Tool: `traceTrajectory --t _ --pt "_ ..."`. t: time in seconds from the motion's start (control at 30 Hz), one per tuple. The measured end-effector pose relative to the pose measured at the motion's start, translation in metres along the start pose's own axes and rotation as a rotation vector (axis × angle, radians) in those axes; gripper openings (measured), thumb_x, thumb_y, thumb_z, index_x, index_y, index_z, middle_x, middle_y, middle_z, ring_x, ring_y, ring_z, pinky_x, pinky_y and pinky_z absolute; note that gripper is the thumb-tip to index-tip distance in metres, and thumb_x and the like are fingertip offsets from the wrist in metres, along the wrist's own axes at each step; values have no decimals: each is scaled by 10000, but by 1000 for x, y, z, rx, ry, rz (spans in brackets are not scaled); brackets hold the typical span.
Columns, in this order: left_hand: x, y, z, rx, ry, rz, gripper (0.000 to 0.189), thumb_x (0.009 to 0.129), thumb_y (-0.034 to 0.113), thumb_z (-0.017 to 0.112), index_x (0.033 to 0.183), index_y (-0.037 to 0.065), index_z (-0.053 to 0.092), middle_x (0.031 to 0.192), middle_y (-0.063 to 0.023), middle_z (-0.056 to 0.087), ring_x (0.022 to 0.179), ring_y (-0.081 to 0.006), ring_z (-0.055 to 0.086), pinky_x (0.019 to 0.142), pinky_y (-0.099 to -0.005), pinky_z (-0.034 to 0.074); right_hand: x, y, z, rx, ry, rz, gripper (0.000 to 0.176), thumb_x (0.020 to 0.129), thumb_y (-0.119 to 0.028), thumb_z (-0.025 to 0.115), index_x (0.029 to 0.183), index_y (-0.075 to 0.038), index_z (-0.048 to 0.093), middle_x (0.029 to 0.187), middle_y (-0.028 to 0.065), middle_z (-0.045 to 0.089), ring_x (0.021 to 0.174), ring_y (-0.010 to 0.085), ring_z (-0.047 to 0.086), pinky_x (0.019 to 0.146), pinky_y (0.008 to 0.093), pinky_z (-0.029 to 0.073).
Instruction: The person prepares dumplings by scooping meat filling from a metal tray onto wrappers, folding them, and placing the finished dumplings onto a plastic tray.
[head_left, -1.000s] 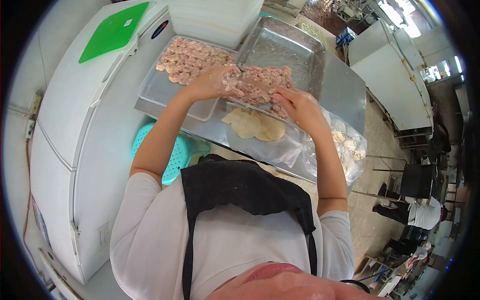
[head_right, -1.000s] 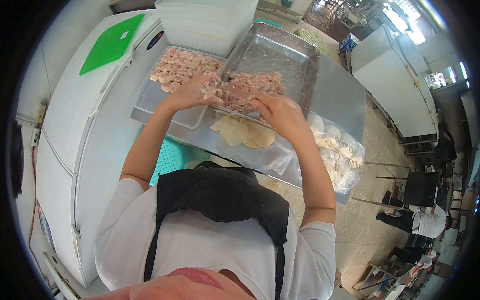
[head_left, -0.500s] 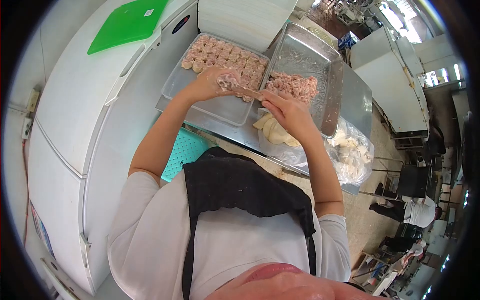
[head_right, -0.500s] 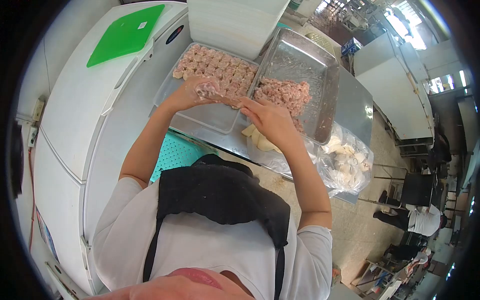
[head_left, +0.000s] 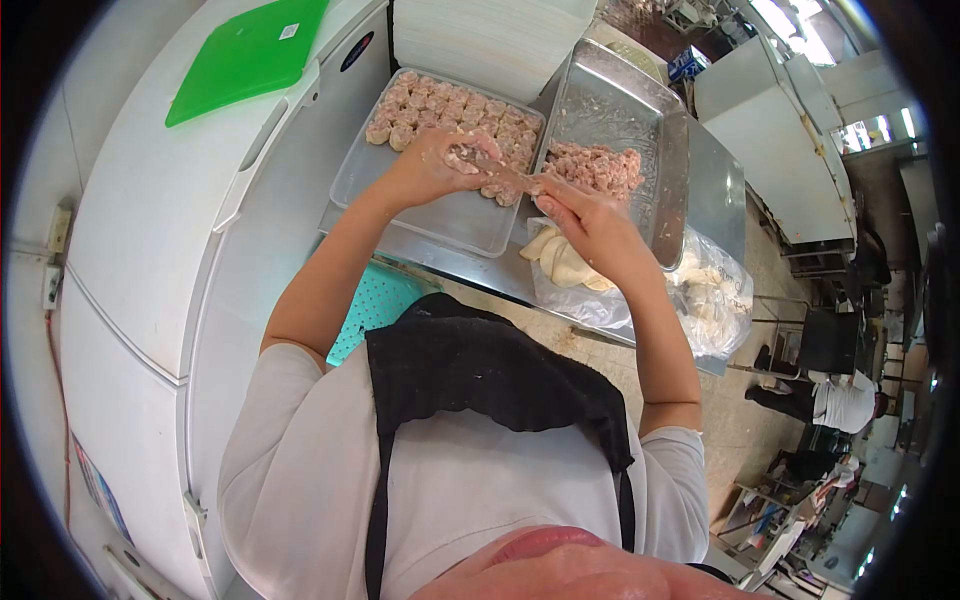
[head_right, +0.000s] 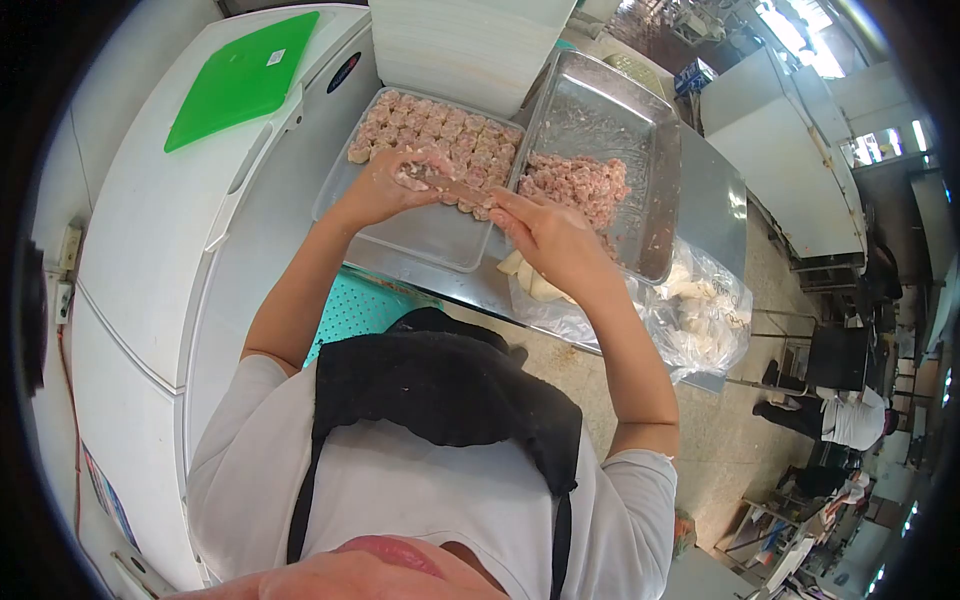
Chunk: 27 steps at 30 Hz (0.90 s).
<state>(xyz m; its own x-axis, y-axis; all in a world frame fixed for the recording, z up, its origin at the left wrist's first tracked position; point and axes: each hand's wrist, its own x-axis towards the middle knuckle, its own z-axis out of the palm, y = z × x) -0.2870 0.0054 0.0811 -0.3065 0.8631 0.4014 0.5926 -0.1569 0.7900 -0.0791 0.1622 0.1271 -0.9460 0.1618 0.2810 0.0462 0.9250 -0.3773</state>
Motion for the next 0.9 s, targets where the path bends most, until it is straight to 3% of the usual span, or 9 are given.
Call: traceTrajectory --t 0.07,0.17,0.27,0.37,0.43,0.47,0.6,0.67,0.9 --pt "-1 -4 -6 236 -118 -21 486 717 323 801 1061 19 643 978 -103 680 979 -267 623 878 -367 470 0 3 5 72 -38 21 295 907 -303 591 1130 -117 646 872 128 656 772 333 632 658 411 503" --pt "-16 -20 -3 202 -76 -236 524 662 351 825 1045 39 648 1035 -104 667 1024 -255 611 897 -342 463 -2 12 -3 -2 -109 18 319 915 -299 584 1164 -105 632 890 157 659 797 360 624 712 421 495" --pt "-36 -19 -40 141 -56 -287 569 661 353 812 1087 22 633 1090 -143 643 1021 -277 604 917 -355 457 -18 24 -7 -32 -93 145 309 917 -263 592 1168 -89 636 911 172 659 808 352 628 729 389 499" --pt "-72 -69 -67 334 131 -408 562 702 331 775 1132 13 603 1099 -160 633 1023 -318 599 929 -369 455 -60 48 2 123 85 320 298 919 -225 603 1160 -54 641 928 161 674 790 250 649 729 326 494" --pt "-89 -102 -78 477 83 -437 540 726 315 750 1153 25 593 1128 -183 611 1050 -332 582 947 -392 444 -90 58 8 235 121 651 309 926 -217 612 1158 -14 635 892 104 683 782 144 612 707 278 470" --pt "-93 -117 -78 618 39 -459 518 751 299 726 1173 36 582 1156 -206 589 1078 -346 564 966 -416 434 -104 61 11 241 124 658 309 926 -217 612 1158 -14 635 892 104 683 782 144 612 707 278 470" --pt "-85 -131 -51 721 176 -323 495 771 286 700 1186 54 562 1102 -208 610 1031 -359 582 918 -425 457 -133 53 19 371 182 819 355 929 -251 623 1186 -5 629 779 -2 600 702 76 503 634 234 424" --pt "-73 -125 -36 606 169 -518 631 817 301 649 1342 50 404 1044 -256 615 981 -420 591 835 -474 479 -140 49 19 411 233 856 359 927 -250 630 1203 -19 632 728 -41 523 644 49 424 585 209 380" --pt "-63 -137 -2 604 191 -480 705 817 249 669 1390 47 310 1047 -256 615 966 -423 597 804 -483 486 -164 54 3 424 264 866 340 928 -219 629 1200 -13 631 768 -23 583 694 69 485 639 230 421"
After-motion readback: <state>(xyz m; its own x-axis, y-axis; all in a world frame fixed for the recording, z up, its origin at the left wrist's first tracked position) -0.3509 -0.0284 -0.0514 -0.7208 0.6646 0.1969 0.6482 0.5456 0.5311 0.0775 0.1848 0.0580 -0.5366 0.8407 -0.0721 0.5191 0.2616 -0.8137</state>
